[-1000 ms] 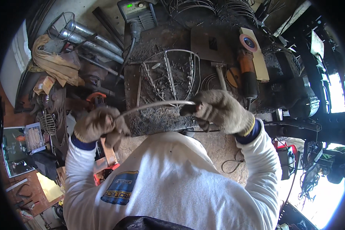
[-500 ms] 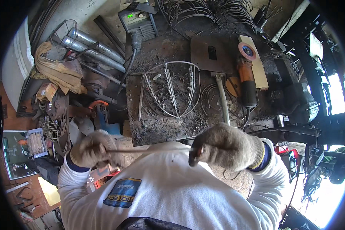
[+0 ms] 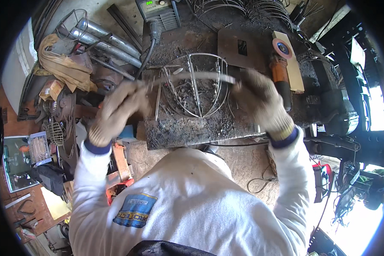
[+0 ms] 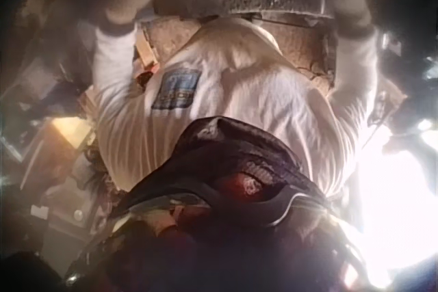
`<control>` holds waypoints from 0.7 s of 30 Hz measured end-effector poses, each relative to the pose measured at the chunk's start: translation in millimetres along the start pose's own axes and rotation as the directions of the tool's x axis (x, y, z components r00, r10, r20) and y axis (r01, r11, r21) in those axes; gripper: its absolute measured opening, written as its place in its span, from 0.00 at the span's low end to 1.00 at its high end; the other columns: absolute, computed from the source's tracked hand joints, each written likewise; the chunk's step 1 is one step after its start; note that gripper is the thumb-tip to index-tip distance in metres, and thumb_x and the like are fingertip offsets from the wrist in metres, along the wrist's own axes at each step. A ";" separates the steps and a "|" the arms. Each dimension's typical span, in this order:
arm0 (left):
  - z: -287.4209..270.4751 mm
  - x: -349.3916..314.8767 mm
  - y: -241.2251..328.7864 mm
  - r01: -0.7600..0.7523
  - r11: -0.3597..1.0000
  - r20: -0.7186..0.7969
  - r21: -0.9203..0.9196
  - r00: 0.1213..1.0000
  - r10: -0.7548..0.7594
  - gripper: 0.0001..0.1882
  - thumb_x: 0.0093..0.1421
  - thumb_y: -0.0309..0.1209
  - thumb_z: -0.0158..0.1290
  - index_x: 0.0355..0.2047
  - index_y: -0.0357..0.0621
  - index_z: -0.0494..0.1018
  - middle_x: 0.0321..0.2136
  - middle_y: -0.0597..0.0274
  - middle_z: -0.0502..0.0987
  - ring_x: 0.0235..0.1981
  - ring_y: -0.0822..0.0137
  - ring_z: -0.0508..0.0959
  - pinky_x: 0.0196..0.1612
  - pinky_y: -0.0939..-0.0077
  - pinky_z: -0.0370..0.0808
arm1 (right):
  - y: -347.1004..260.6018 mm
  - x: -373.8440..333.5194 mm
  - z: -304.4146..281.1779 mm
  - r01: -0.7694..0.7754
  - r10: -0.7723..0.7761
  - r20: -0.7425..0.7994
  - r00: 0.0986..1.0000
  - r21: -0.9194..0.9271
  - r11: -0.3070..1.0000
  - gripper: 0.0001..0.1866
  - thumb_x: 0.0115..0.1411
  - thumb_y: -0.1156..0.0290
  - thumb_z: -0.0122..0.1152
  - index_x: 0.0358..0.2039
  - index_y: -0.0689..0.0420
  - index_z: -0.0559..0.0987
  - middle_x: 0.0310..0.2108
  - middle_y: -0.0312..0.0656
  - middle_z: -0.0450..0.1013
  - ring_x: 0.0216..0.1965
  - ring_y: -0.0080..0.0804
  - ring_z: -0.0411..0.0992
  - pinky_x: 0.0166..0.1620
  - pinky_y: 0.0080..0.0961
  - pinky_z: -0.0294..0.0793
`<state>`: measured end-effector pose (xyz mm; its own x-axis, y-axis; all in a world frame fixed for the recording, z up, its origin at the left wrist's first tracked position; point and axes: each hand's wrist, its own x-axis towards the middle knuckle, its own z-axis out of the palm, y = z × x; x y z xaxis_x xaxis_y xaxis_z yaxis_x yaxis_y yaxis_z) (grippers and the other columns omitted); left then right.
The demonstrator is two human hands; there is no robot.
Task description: The person fits curved metal ribs into a circular metal frame on a workbench, using a hammer to tap the parts into place and pliers to adjust them.
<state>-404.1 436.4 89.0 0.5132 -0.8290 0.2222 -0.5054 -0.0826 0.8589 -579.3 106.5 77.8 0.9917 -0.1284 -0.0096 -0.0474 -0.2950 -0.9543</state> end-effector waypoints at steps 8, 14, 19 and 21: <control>39.7 50.2 -140.3 0.109 0.825 -0.413 0.554 0.897 0.159 0.13 0.67 0.38 0.60 0.46 0.44 0.82 0.42 0.51 0.84 0.43 0.47 0.84 0.47 0.62 0.80 | 103.9 109.1 23.8 0.024 -0.158 -0.334 0.929 -0.373 0.928 0.17 0.67 0.61 0.61 0.53 0.50 0.84 0.47 0.44 0.80 0.51 0.43 0.78 0.55 0.31 0.75; 59.0 55.3 -158.4 0.195 0.826 -0.503 0.529 0.856 0.120 0.11 0.65 0.36 0.60 0.46 0.49 0.82 0.41 0.50 0.84 0.43 0.45 0.83 0.45 0.57 0.79 | 118.5 115.9 31.3 -0.155 0.117 -0.503 0.856 -0.034 0.987 0.18 0.65 0.63 0.63 0.54 0.53 0.83 0.49 0.44 0.81 0.52 0.34 0.78 0.56 0.27 0.73; 57.3 41.5 -168.0 0.301 0.865 -0.551 0.402 0.834 -0.034 0.14 0.65 0.39 0.61 0.49 0.51 0.81 0.42 0.53 0.85 0.44 0.46 0.84 0.46 0.60 0.81 | 144.3 106.9 25.4 -0.016 -0.082 -0.448 0.891 -0.210 0.978 0.16 0.66 0.63 0.61 0.52 0.49 0.85 0.49 0.42 0.82 0.53 0.32 0.79 0.58 0.27 0.74; 53.4 42.8 -158.2 0.166 0.918 -0.520 0.361 0.852 0.051 0.15 0.64 0.32 0.61 0.52 0.48 0.80 0.43 0.56 0.86 0.43 0.58 0.86 0.48 0.68 0.81 | 149.6 100.5 15.7 -0.061 0.015 -0.431 0.902 -0.093 0.994 0.16 0.66 0.66 0.60 0.52 0.52 0.85 0.49 0.40 0.83 0.52 0.28 0.79 0.57 0.25 0.74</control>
<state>-339.2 384.4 -62.0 0.7727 -0.4230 0.4733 -0.6293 -0.4128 0.6585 -484.8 64.4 -70.6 0.8426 -0.5282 0.1052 -0.1191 -0.3733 -0.9200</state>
